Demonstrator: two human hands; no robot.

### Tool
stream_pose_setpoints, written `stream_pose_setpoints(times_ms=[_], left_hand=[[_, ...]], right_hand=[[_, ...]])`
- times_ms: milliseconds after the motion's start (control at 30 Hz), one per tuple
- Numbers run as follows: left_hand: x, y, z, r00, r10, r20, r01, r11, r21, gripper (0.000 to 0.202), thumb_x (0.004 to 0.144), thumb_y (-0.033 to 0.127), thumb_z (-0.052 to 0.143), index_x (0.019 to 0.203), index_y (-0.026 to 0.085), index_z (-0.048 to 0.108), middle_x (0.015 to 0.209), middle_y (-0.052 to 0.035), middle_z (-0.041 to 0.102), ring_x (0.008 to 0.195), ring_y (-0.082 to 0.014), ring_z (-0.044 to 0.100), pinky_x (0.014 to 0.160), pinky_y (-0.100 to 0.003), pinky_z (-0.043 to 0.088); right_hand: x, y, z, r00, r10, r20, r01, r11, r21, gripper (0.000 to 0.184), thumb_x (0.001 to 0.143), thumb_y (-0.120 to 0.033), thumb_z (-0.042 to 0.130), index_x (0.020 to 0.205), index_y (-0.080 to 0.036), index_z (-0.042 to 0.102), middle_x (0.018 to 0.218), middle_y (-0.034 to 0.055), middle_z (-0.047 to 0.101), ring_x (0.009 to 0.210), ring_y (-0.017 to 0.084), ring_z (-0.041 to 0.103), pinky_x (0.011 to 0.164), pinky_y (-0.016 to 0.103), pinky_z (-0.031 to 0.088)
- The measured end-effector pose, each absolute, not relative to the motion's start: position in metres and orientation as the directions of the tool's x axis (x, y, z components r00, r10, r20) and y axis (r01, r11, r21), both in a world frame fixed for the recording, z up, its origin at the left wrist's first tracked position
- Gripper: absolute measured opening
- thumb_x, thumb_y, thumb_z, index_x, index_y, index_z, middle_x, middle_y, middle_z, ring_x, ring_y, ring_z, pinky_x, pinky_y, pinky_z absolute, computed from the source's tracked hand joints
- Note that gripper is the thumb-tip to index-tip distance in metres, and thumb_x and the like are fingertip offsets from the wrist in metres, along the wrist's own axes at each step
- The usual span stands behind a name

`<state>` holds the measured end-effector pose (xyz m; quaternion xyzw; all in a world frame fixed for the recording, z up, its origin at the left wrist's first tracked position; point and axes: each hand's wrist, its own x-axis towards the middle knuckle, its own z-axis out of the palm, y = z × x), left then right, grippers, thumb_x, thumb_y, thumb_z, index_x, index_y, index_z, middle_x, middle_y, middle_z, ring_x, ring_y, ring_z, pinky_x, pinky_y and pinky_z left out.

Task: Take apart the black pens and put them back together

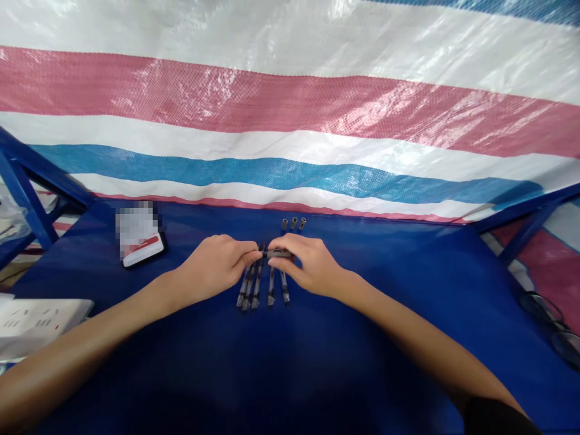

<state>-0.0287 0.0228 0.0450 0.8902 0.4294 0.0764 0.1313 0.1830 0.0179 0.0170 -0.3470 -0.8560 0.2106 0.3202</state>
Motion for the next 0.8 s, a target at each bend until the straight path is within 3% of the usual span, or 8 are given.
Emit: stream_pose_setpoints(times_ms=[67, 133, 200, 267, 467, 567, 700, 800], left_hand=[[-0.028, 0.024, 0.049, 0.63, 0.775, -0.047, 0.708, -0.548, 0.444, 0.039, 0.094, 0.033, 0.033, 0.062, 0.017, 0.05, 0.051, 0.0041, 0.044, 0.047, -0.0093, 0.041, 0.052, -0.023, 0.026], [-0.028, 0.024, 0.052, 0.651, 0.754, -0.089, 0.67, -0.515, 0.535, 0.04, 0.094, 0.033, 0.032, 0.062, 0.017, 0.05, 0.052, 0.0042, 0.045, 0.051, -0.0091, 0.043, 0.054, -0.022, 0.029], [-0.028, 0.024, 0.053, 0.668, 0.737, -0.1, 0.652, -0.514, 0.557, 0.039, 0.094, 0.034, 0.032, 0.063, 0.017, 0.05, 0.052, 0.0044, 0.045, 0.051, -0.0089, 0.043, 0.055, -0.021, 0.029], [-0.028, 0.023, 0.051, 0.676, 0.733, -0.079, 0.655, -0.548, 0.52, 0.04, 0.095, 0.035, 0.032, 0.064, 0.017, 0.049, 0.052, 0.0046, 0.044, 0.049, -0.0087, 0.041, 0.054, -0.022, 0.027], [-0.03, 0.022, 0.043, 0.67, 0.741, 0.049, 0.707, -0.656, 0.264, 0.038, 0.096, 0.036, 0.033, 0.068, 0.018, 0.052, 0.052, 0.0026, 0.05, 0.048, -0.0108, 0.044, 0.051, -0.024, 0.022], [-0.031, 0.02, 0.04, 0.692, 0.706, 0.149, 0.692, -0.708, 0.141, 0.038, 0.097, 0.035, 0.033, 0.071, 0.018, 0.055, 0.053, 0.0018, 0.053, 0.047, -0.0108, 0.046, 0.049, -0.024, 0.02], [-0.03, 0.018, 0.041, 0.74, 0.58, 0.34, 0.634, -0.771, -0.064, 0.035, 0.097, 0.028, 0.034, 0.072, 0.017, 0.056, 0.056, 0.0015, 0.056, 0.05, -0.0107, 0.049, 0.049, -0.026, 0.023], [-0.03, 0.016, 0.043, 0.793, 0.445, 0.417, 0.571, -0.781, -0.252, 0.031, 0.095, 0.021, 0.037, 0.072, 0.017, 0.057, 0.056, 0.0014, 0.054, 0.05, -0.0111, 0.048, 0.051, -0.026, 0.026]], right_hand=[[0.183, 0.016, 0.014, -0.649, 0.555, 0.521, 0.503, 0.826, -0.254, 0.026, 0.096, -0.034, 0.045, 0.096, -0.014, 0.062, 0.08, 0.0052, 0.063, 0.071, 0.014, 0.055, 0.065, 0.026, 0.042], [0.183, 0.017, 0.011, -0.708, 0.435, 0.556, 0.513, 0.858, -0.018, 0.027, 0.098, -0.03, 0.042, 0.091, -0.014, 0.062, 0.071, 0.0035, 0.061, 0.064, 0.013, 0.053, 0.059, 0.027, 0.038], [0.184, 0.018, 0.009, -0.73, 0.378, 0.569, 0.511, 0.855, 0.087, 0.028, 0.098, -0.03, 0.042, 0.086, -0.014, 0.062, 0.064, 0.0014, 0.058, 0.058, 0.013, 0.049, 0.054, 0.028, 0.033], [0.185, 0.018, 0.008, -0.718, 0.387, 0.579, 0.523, 0.848, 0.082, 0.031, 0.098, -0.031, 0.042, 0.081, -0.014, 0.062, 0.059, 0.0005, 0.057, 0.053, 0.012, 0.048, 0.053, 0.028, 0.032], [0.185, 0.018, 0.009, -0.611, 0.556, 0.564, 0.488, 0.825, -0.284, 0.037, 0.099, -0.033, 0.04, 0.084, -0.012, 0.066, 0.069, 0.0038, 0.066, 0.059, 0.011, 0.056, 0.06, 0.024, 0.039], [0.186, 0.019, 0.016, -0.591, 0.684, 0.428, 0.448, 0.719, -0.531, 0.036, 0.098, -0.034, 0.041, 0.083, -0.013, 0.066, 0.064, 0.0004, 0.061, 0.056, 0.009, 0.052, 0.057, 0.022, 0.037], [0.187, 0.023, 0.024, -0.563, 0.822, 0.086, 0.333, 0.321, -0.887, 0.041, 0.095, -0.043, 0.045, 0.069, -0.014, 0.06, 0.051, -0.0055, 0.043, 0.048, 0.006, 0.04, 0.051, 0.021, 0.034], [0.188, 0.028, 0.022, -0.691, 0.695, -0.199, 0.121, -0.161, -0.98, 0.042, 0.092, -0.049, 0.047, 0.068, -0.015, 0.055, 0.043, -0.0109, 0.027, 0.038, 0.006, 0.028, 0.048, 0.022, 0.039]])
